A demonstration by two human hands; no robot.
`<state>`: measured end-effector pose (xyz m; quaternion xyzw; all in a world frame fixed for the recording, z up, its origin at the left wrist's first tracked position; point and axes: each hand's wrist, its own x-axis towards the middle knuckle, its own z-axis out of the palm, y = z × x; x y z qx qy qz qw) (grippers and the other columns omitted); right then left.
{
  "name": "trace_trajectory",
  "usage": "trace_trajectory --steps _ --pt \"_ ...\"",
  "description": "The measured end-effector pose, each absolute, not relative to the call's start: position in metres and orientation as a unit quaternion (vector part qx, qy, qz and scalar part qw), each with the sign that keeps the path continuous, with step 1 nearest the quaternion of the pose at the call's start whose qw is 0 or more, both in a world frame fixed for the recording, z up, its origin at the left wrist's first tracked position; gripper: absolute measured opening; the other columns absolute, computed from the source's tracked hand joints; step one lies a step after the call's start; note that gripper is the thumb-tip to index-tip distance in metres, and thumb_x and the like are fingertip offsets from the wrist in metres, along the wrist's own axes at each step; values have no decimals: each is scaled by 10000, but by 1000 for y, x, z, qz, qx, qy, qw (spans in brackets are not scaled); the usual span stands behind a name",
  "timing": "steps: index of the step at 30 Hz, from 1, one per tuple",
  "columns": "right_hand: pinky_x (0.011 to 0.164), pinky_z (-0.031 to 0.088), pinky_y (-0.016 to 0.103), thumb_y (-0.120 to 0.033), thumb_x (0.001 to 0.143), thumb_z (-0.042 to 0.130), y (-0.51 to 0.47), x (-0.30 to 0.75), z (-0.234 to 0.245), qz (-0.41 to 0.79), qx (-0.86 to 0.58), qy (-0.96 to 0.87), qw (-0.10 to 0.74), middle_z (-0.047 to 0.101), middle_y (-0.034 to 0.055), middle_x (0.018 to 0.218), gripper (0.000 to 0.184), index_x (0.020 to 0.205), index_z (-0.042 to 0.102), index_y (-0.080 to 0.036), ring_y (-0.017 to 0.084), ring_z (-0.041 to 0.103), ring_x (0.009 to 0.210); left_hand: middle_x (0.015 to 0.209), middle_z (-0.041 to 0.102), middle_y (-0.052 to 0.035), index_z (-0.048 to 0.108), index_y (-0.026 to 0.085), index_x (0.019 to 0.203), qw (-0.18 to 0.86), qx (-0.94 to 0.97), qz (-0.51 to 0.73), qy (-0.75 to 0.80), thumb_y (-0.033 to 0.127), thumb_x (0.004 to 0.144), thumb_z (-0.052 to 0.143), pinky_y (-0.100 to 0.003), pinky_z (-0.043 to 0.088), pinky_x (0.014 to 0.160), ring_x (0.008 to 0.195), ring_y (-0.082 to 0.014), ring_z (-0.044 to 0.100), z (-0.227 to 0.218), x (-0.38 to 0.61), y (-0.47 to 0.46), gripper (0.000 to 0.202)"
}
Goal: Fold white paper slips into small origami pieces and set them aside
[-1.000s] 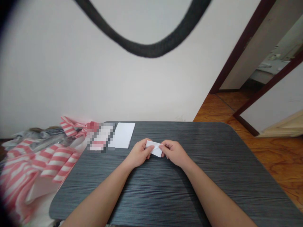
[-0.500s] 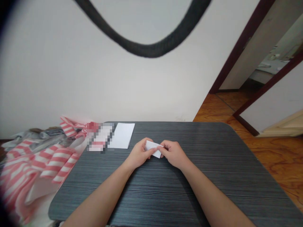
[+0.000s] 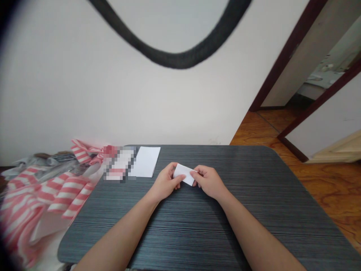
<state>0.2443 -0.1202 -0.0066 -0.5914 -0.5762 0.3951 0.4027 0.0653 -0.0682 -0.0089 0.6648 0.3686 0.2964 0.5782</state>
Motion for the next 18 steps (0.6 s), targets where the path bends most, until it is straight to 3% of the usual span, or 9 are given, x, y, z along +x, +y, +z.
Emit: trace_trajectory --steps 18 --pt "437 357 209 -390 830 512 -119 245 -8 437 -577 -551 416 618 7 554 273 683 550 -164 86 466 418 608 532 32 479 153 1047 602 643 311 357 335 774 570 -163 342 415 447 -59 460 -12 64 -66 340"
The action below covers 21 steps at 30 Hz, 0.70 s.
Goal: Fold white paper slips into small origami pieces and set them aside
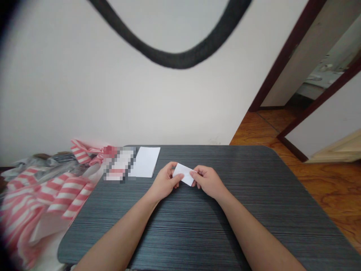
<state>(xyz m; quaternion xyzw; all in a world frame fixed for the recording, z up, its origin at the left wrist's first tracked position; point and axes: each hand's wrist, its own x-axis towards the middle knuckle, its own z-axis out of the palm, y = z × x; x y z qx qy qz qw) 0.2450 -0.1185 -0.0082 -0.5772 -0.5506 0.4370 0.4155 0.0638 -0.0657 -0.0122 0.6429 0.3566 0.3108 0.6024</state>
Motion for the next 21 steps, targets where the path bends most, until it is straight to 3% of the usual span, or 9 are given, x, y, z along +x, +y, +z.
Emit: trace_trajectory --steps 6,14,21 --pt "430 356 203 -383 810 534 -118 244 -8 474 -565 -542 402 632 6 581 246 741 581 -152 86 483 418 593 522 38 459 155 1094 591 651 307 364 313 775 574 -165 317 411 439 -60 448 -14 64 -66 374" --pt "453 397 203 -359 820 511 -121 242 0 469 -563 -568 373 645 14 582 267 661 586 -158 96 515 450 610 533 38 479 168 1068 597 645 309 363 293 740 610 -173 343 451 463 -61 463 -10 65 -68 375" --pt "413 391 199 -413 832 488 -119 245 -5 493 -568 -540 378 670 39 600 316 721 602 -140 89 515 402 581 514 51 458 171 1060 613 633 311 357 333 758 587 -166 328 407 432 -60 456 -13 65 -65 366"
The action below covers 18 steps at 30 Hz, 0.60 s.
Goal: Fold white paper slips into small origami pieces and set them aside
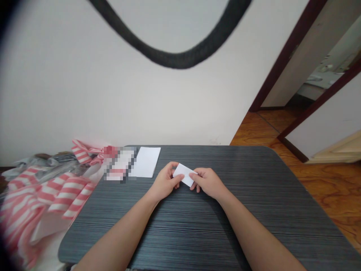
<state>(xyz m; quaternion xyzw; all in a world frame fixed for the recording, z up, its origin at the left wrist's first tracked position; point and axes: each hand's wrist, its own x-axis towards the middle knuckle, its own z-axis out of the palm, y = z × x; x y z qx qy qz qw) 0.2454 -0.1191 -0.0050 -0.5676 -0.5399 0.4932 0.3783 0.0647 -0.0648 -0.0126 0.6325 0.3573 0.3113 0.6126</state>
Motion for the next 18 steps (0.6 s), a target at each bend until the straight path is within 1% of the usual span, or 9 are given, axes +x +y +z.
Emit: trace_trajectory --steps 5,12,13,15,17,18 --pt "415 400 212 -435 841 475 -119 251 -7 499 -567 -526 392 675 60 590 371 679 611 -130 89 513 391 589 516 52 444 168 1042 623 620 319 355 336 755 588 -163 342 404 430 -57 467 -11 66 -64 363" --pt "421 403 216 -462 842 467 -119 249 -8 524 -550 -517 395 665 57 592 394 696 613 -126 89 512 402 556 493 68 402 170 1082 644 606 315 345 336 759 583 -165 349 410 423 -64 475 -9 65 -63 405" --pt "420 397 214 -460 849 457 -119 250 -8 521 -547 -520 398 656 51 587 391 731 619 -124 86 501 402 551 494 67 400 169 1088 643 605 316 347 338 760 581 -165 349 412 424 -66 478 -9 65 -63 411" --pt "421 390 213 -441 870 429 -119 252 -8 504 -545 -527 412 630 30 578 373 892 628 -126 86 482 408 545 499 65 392 170 1109 640 602 322 353 341 765 572 -167 355 418 426 -70 483 -10 64 -63 424" --pt "437 401 222 -403 890 406 -119 256 -8 467 -546 -546 431 613 15 601 368 1087 583 -149 92 477 428 545 505 64 376 174 1143 640 597 329 355 339 770 563 -171 363 423 426 -72 485 -11 64 -63 448" --pt "455 415 230 -379 895 402 -119 257 -7 443 -545 -563 436 621 20 650 366 1154 553 -169 96 485 448 552 510 62 365 176 1163 642 593 332 354 335 770 561 -172 367 424 427 -73 486 -11 63 -62 467"
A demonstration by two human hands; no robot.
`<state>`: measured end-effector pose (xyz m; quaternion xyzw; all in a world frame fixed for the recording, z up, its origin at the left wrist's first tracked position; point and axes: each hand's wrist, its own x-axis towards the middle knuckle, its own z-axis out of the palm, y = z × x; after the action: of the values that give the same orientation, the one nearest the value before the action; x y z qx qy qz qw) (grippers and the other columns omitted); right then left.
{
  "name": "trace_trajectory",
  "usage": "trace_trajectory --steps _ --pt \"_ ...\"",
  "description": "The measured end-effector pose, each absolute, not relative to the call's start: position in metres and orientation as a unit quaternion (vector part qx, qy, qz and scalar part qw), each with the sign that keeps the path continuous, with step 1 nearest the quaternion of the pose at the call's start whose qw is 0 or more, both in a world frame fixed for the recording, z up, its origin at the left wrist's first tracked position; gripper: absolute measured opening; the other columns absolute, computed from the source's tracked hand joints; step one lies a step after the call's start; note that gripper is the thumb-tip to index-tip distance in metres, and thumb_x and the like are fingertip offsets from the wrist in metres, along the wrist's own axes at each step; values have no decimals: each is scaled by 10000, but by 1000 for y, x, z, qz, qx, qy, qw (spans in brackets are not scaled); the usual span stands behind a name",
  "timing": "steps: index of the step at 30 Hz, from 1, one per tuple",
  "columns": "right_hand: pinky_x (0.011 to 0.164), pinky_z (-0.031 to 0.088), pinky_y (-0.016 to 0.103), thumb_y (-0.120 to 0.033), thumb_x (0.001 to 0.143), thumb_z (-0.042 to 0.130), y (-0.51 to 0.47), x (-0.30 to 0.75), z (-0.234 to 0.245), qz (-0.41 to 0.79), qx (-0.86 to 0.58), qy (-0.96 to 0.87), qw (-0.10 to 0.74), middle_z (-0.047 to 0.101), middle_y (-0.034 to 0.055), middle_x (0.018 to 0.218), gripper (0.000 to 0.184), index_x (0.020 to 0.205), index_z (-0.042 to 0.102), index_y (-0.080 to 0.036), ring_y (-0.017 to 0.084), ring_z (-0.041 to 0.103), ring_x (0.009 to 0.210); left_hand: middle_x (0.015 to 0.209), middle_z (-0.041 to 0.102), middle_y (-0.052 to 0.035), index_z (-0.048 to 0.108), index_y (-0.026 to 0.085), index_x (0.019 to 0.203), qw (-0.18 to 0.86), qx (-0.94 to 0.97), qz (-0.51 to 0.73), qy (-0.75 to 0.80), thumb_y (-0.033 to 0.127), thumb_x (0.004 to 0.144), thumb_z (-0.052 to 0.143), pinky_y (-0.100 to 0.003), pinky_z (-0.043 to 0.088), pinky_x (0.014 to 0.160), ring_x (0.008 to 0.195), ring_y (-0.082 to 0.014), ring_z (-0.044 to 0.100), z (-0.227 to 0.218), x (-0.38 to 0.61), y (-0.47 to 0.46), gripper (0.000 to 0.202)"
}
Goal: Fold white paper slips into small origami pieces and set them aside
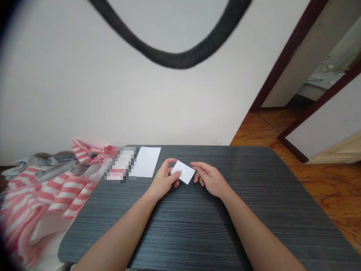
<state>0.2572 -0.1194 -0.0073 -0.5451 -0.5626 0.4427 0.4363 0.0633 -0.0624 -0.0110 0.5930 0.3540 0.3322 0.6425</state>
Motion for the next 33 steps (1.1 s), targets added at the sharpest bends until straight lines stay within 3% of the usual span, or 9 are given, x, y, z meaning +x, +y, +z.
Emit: trace_trajectory --steps 4,6,8,12,16,18,23,30,33 --pt "707 486 312 -286 870 470 -119 261 -5 330 -519 -671 413 587 76 1122 318 1165 584 -256 159 595 789 586 524 53 338 189 1224 653 584 341 342 307 772 556 -177 384 434 445 -75 494 -11 63 -62 515" --pt "846 449 361 -256 848 511 -118 260 -4 290 -500 -713 398 552 58 1200 290 1114 625 -282 206 557 990 596 525 49 346 198 1236 656 587 337 333 295 778 552 -180 392 443 456 -76 497 -11 62 -62 512" --pt "892 423 379 -242 845 518 -117 259 -4 269 -492 -730 392 564 48 1186 258 1055 658 -292 220 533 1048 618 538 36 368 200 1234 659 594 330 322 296 786 546 -182 397 453 470 -75 499 -9 62 -62 491" --pt "838 442 353 -264 860 496 -119 257 0 239 -527 -701 416 591 59 1126 212 944 691 -258 211 568 956 665 566 -11 474 158 1153 656 617 313 301 371 841 464 -191 398 459 493 -78 498 -5 62 -64 378" --pt "602 437 277 -300 871 477 -121 256 2 249 -580 -647 427 614 33 735 214 815 659 -203 149 548 617 642 531 -8 549 137 1068 630 647 303 304 424 858 418 -196 388 453 489 -78 474 -3 62 -65 379" --pt "539 406 258 -308 871 474 -121 256 0 269 -592 -628 428 580 9 649 207 818 638 -195 128 503 537 650 519 -4 589 139 1005 600 670 299 320 425 839 458 -193 376 454 489 -72 461 -3 62 -65 356" --pt "481 382 235 -348 855 491 -120 253 -9 328 -594 -576 456 580 -1 640 214 894 623 -184 110 473 492 757 545 -25 634 136 814 541 699 311 349 405 799 529 -186 364 476 527 -61 465 -3 63 -64 289" --pt "453 362 225 -368 848 499 -120 251 -13 374 -585 -579 427 593 6 613 249 762 624 -170 93 448 451 575 558 2 589 132 938 615 656 269 345 408 814 491 -171 341 432 459 -81 501 -5 63 -64 318" --pt "452 367 219 -353 855 492 -119 250 -13 377 -582 -584 423 618 13 636 232 841 636 -171 93 459 461 539 548 9 587 129 891 610 658 265 353 400 813 491 -159 309 406 434 -76 492 -6 61 -63 298"
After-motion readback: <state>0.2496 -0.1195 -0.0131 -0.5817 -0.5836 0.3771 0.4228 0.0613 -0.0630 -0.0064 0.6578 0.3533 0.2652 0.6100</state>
